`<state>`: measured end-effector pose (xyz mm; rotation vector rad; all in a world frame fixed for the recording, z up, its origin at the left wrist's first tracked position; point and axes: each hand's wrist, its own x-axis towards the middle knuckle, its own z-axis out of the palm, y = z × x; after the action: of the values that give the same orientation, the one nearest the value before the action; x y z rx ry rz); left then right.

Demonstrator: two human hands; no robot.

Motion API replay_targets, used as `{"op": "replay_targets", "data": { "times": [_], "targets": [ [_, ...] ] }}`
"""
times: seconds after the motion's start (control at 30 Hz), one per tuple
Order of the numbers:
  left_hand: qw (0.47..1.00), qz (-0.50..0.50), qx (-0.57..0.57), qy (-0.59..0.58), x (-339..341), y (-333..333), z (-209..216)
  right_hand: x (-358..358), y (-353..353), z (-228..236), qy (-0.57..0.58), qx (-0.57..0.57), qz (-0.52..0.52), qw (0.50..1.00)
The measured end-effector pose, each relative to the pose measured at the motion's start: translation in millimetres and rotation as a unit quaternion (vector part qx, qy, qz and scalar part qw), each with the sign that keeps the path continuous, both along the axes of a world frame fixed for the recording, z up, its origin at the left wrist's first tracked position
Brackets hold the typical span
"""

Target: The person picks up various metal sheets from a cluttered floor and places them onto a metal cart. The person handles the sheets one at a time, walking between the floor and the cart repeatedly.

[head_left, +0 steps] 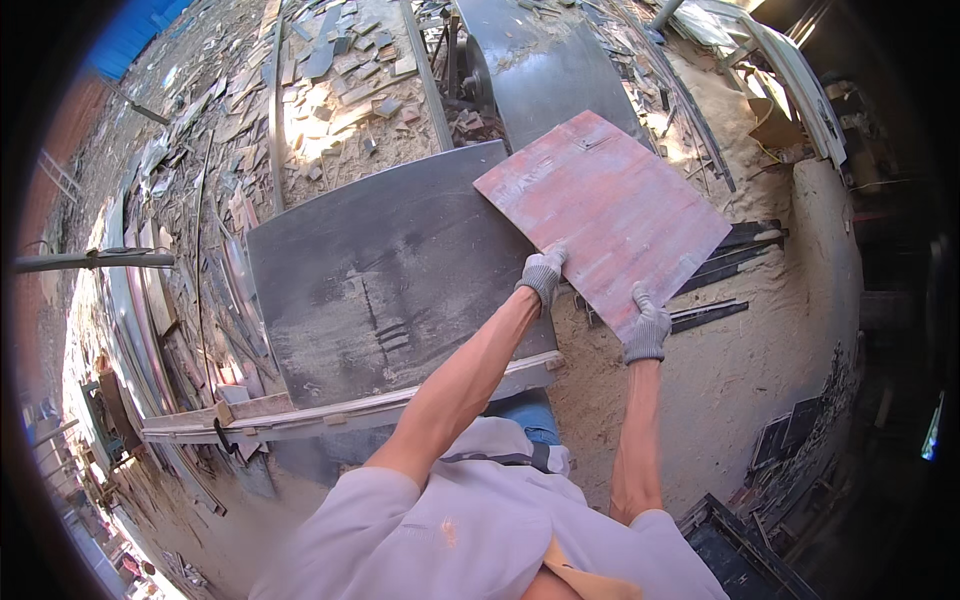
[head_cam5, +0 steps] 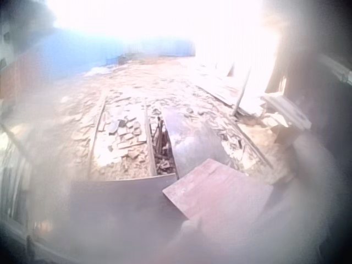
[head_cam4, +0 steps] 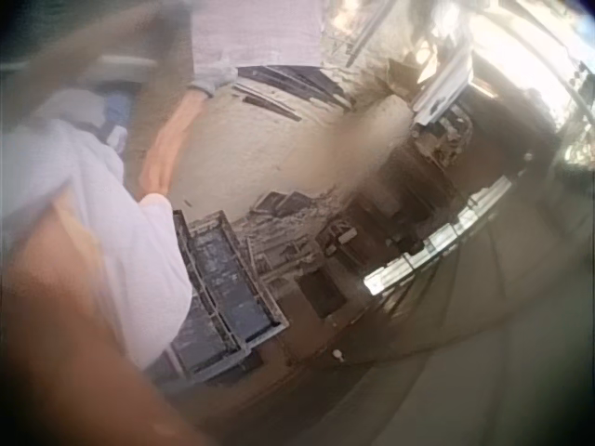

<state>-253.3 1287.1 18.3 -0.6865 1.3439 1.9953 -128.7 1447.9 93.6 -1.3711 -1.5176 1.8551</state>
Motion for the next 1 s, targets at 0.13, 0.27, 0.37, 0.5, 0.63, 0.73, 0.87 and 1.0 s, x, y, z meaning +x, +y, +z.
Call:
{"op": "replay_targets", "data": {
  "times": [0.13, 0.27, 0.37, 0.5, 0.63, 0.73, 0.87, 1.0],
  "targets": [
    [0.997, -0.025, -0.054, -0.043, -90.7, 65.6, -33.2, -70.3, 78.9, -0.2, 0.026, 0.003, 0.048, 0.998],
    [0.987, -0.103, -0.124, -0.019, -158.1, 85.6, -35.5, -143.1, 100.3, 22.5, 0.092, -0.048, 0.041, 0.994],
    [0.972, -0.155, -0.174, 0.025, -192.3, 89.4, -38.9, -183.0, 103.3, 34.9, 0.113, -0.047, 0.063, 0.990],
    [0.848, -0.345, -0.344, 0.206, -224.1, 94.5, -46.1, -216.9, 122.9, 32.4, 0.077, -0.078, 0.082, 0.991],
    [0.640, -0.504, -0.455, 0.360, -248.6, 104.3, -48.2, -234.5, 144.8, 12.5, 0.086, -0.071, 0.064, 0.992],
    [0.588, -0.513, -0.487, 0.393, -262.6, 120.1, -54.7, -238.3, 158.4, -0.1, 0.092, -0.054, 0.052, 0.993],
    [0.617, -0.453, -0.530, 0.365, -291.6, 114.9, -91.5, -260.9, 138.6, 4.8, 0.060, -0.039, 0.069, 0.995],
    [0.592, -0.506, -0.512, 0.362, -270.8, 141.2, -38.7, -248.5, 160.4, -1.9, 0.095, -0.067, 0.029, 0.993]
  ]
}}
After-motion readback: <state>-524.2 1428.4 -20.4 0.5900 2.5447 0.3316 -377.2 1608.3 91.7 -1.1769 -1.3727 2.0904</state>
